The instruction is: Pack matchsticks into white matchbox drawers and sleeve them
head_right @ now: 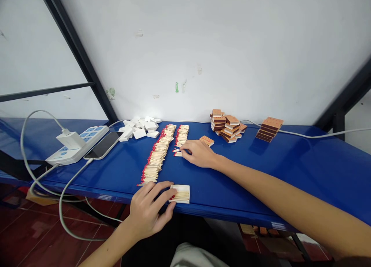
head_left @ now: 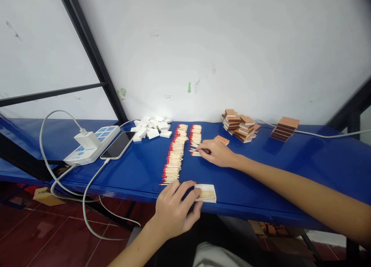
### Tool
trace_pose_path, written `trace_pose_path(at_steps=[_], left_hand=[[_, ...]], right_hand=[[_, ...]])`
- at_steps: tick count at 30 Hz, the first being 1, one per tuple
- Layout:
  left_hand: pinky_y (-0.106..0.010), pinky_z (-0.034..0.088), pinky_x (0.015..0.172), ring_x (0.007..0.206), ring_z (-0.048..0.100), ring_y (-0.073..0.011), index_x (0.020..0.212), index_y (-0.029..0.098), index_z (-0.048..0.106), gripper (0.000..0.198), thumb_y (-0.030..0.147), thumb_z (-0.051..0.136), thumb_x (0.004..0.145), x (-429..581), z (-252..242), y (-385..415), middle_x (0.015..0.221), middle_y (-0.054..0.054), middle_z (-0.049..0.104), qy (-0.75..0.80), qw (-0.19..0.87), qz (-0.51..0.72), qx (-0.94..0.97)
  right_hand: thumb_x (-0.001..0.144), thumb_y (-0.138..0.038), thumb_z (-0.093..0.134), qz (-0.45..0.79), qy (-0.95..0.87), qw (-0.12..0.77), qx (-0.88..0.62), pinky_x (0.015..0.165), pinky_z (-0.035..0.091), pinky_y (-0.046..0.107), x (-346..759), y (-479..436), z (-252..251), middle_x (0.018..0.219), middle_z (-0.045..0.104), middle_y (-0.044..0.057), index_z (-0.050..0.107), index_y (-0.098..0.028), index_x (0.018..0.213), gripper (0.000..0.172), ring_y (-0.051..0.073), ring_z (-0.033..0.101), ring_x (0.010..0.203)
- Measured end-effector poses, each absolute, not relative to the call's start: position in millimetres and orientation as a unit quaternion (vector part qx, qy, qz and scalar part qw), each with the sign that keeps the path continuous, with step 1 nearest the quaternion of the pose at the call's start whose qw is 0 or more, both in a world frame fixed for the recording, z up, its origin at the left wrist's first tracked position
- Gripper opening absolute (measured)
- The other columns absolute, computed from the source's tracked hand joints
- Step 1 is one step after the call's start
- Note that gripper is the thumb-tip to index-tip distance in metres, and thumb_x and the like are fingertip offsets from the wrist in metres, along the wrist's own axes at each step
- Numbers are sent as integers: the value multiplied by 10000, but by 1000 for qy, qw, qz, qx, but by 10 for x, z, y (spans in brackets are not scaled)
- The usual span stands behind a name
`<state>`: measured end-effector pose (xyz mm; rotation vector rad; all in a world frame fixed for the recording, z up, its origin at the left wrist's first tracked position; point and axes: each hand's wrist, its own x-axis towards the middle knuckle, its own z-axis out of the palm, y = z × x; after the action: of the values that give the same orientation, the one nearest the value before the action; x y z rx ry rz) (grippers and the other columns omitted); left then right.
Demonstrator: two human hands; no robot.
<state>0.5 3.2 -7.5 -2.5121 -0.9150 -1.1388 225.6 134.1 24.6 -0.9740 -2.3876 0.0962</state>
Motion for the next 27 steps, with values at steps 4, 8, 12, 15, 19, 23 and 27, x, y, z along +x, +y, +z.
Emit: trace_pose_path(at_steps=[4,8,12,15,19,23,27], left_hand=[[-336,461,690,786,561,-209,1047,211,659,188,218,584,874,2,-77,35,1065,-46,703,-313,115,-386,-860],[-335,454,692,789,556,-210,1048,211,657,190,215,585,873,3,-73,30,1059,-44,702,-314,113,-386,-860],[-336,455,685,787,553,-208,1048,207,657,187,222,582,877,6,-79,30,1067,-47,699,-311,115,-387,-860],[-335,458,688,786,553,-205,1045,208,659,186,220,579,878,8,-81,35,1063,-46,700,-313,116,-387,-860],[-331,463,687,784,555,-204,1040,209,660,183,224,583,875,8,-78,35,1055,-48,701,-312,119,-389,-858],[-330,469,692,788,562,-203,1039,209,660,182,225,580,877,2,-78,31,1055,-49,700,-313,118,-386,-860],[-330,472,698,792,565,-203,1038,213,663,184,225,579,875,0,-81,34,1056,-47,699,-314,120,-386,-859]], right_hand=[[915,-187,516,30,-893,281,-351,659,382,267,2259,1341,243,761,653,39,738,-174,943,225,143,556,670],[921,-190,514,30,-898,280,-339,658,378,264,2261,1341,246,766,651,40,735,-172,950,223,140,554,668],[928,-199,506,32,-903,271,-332,669,383,266,2265,1344,243,792,657,41,727,-181,1041,249,142,566,688],[934,-208,505,30,-902,268,-336,666,382,266,2269,1346,239,807,661,46,733,-183,1030,249,144,573,699],[919,-191,516,32,-891,280,-355,655,381,266,2271,1347,238,803,675,46,739,-177,943,225,147,581,700],[911,-166,496,55,-889,265,-369,710,418,280,2264,1352,248,894,720,56,732,-177,985,247,166,625,776],[924,-174,472,55,-887,255,-382,777,439,305,2260,1353,256,994,729,73,713,-176,1068,280,187,641,864]])
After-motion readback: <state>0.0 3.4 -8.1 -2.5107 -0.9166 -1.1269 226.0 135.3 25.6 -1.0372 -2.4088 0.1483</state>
